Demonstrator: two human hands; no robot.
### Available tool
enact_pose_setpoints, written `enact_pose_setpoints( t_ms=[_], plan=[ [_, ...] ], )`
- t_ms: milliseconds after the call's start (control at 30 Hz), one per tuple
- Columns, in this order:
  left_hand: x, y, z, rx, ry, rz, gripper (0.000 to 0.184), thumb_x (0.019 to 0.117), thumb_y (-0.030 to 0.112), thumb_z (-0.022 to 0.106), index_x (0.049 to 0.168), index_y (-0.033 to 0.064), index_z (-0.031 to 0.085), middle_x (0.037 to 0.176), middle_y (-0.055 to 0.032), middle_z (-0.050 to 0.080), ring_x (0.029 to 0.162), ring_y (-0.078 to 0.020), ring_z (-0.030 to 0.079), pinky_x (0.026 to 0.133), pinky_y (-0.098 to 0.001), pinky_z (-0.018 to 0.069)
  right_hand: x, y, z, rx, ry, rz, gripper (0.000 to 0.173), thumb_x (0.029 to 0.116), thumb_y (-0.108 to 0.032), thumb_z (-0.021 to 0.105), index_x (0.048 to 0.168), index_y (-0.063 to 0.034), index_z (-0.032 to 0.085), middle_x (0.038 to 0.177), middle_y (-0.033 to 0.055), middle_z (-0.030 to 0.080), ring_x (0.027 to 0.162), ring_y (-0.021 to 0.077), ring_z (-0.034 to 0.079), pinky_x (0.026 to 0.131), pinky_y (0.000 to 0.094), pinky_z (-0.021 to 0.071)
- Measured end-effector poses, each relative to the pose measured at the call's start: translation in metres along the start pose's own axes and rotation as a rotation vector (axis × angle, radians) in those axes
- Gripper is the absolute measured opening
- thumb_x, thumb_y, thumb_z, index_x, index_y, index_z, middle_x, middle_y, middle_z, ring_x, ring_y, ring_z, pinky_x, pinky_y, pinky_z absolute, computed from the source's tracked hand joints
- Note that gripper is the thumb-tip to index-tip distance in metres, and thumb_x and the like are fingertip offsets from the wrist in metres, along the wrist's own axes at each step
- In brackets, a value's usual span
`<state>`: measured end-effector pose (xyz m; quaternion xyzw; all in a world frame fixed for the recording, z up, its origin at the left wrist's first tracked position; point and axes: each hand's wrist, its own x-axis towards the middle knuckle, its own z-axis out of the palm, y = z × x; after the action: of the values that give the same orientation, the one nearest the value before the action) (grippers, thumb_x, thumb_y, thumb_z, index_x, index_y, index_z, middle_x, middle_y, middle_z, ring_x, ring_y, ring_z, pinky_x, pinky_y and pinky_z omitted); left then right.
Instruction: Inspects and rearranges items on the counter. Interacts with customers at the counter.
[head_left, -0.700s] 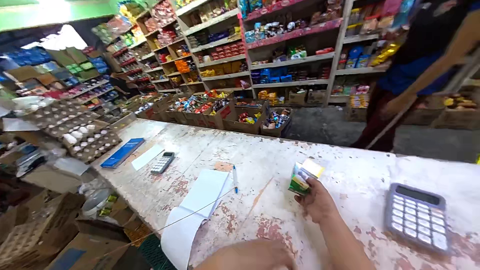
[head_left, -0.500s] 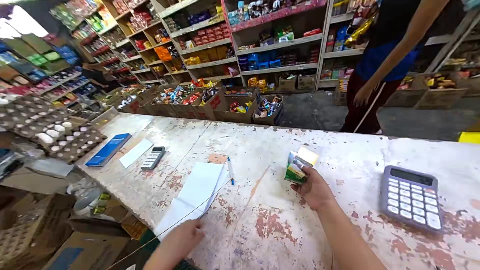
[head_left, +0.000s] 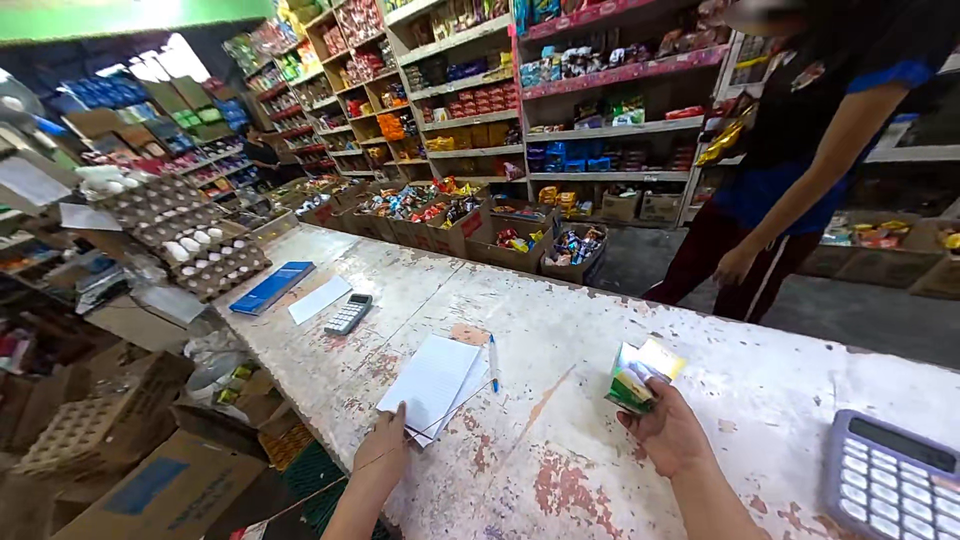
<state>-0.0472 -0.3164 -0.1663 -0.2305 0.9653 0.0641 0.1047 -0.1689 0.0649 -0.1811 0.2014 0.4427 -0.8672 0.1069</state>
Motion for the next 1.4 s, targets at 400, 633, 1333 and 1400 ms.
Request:
enact_pose_setpoints(
  t_ms=[400,633,1333,1400],
  plan=[
    [0.055,-0.042,0.041,-0.010,0.619,0.721,0.021,0.0997,0.008,0.058,0.109,0.0070,0.076,0.113,-0.0103,0.075,0.108,-0.0329,0.071,0.092,-0.0558,0.0550,-0.002,0.003,0.000,0.010,0.021,-0.009,0.030,0.1085,-0.033,0.037,0.123,-0.0125,0.053,0.106,0.0066,0.064,0.084,0.0167,0.066,0.065,0.0321,0.0543],
    [0.034,-0.044,-0.020,-0.150,1.008,0.656,0.041,0.0992,0.022,0.040,0.092,-0.0066,0.069,0.088,-0.0237,0.070,0.079,-0.0380,0.072,0.068,-0.0544,0.0583,-0.002,0.003,-0.001,0.016,0.021,-0.018,0.030,0.1091,-0.033,0.036,0.122,-0.0129,0.053,0.105,0.0068,0.064,0.082,0.0163,0.066,0.063,0.0313,0.0546],
    [-0.009,0.068,0.010,0.069,-0.157,0.315,0.091,0.0979,0.063,0.053,0.162,0.0048,0.026,0.167,-0.0301,0.008,0.154,-0.0514,0.009,0.119,-0.0728,0.0124,-0.001,0.000,-0.014,-0.046,-0.040,-0.056,0.034,0.1082,-0.025,0.044,0.135,-0.0067,0.054,0.114,0.0125,0.066,0.091,0.0213,0.066,0.073,0.0381,0.0550],
    [-0.043,0.094,-0.006,0.065,-0.327,0.533,0.079,0.1009,0.053,0.055,0.153,-0.0046,0.041,0.159,-0.0350,0.030,0.148,-0.0531,0.029,0.117,-0.0669,0.0285,0.001,0.008,-0.017,-0.313,-0.065,-0.259,0.046,0.1048,-0.019,0.054,0.147,-0.0035,0.043,0.127,0.0161,0.064,0.101,0.0207,0.066,0.078,0.0369,0.0561]
  ],
)
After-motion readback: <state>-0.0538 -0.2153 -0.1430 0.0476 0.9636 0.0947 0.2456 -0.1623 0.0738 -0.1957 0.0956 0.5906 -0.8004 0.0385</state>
